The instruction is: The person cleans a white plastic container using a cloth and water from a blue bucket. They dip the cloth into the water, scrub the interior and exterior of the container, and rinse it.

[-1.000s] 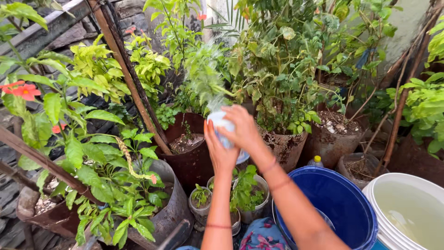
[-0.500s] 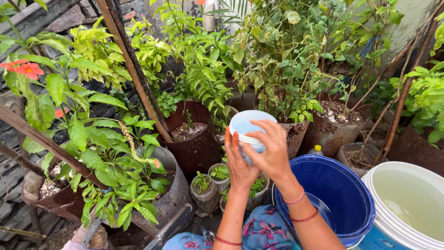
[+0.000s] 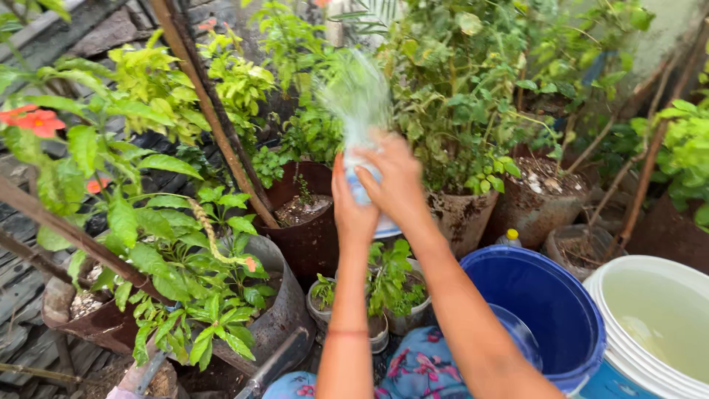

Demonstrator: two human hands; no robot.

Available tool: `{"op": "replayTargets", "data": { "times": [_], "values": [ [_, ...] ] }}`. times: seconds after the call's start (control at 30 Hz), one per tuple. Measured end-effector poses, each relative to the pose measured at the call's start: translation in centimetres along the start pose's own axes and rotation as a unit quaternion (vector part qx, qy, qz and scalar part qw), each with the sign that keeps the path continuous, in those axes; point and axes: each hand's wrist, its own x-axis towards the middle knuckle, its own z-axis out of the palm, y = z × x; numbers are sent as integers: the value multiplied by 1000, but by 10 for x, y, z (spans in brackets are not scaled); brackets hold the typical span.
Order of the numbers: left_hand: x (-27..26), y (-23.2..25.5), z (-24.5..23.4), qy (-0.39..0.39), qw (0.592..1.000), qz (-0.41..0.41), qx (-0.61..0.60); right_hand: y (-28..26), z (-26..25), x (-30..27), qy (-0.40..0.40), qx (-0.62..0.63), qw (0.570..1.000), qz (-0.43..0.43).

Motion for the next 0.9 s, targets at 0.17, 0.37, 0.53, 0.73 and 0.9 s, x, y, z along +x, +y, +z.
{"op": "replayTargets", "data": {
  "times": [0.17,0.37,0.53,0.73,0.9],
  "values": [
    [-64,-72,18,-5,987,-160,24,62,54,-73,-156,9,986,61],
    [-119,-75,29,-7,993,-108,45,72,30,-136,-137,37,987,76],
    [-140,-37,51,-70,995,-45,45,86,-23,-149,-157,-67,967,191],
    [-190,-29,114,-164,986,-19,-40,108,-97,-172,-191,-167,931,261],
    [-264,-81,169,-298,954,-15,-16,179,-104,-244,-337,-292,820,360]
  ]
}}
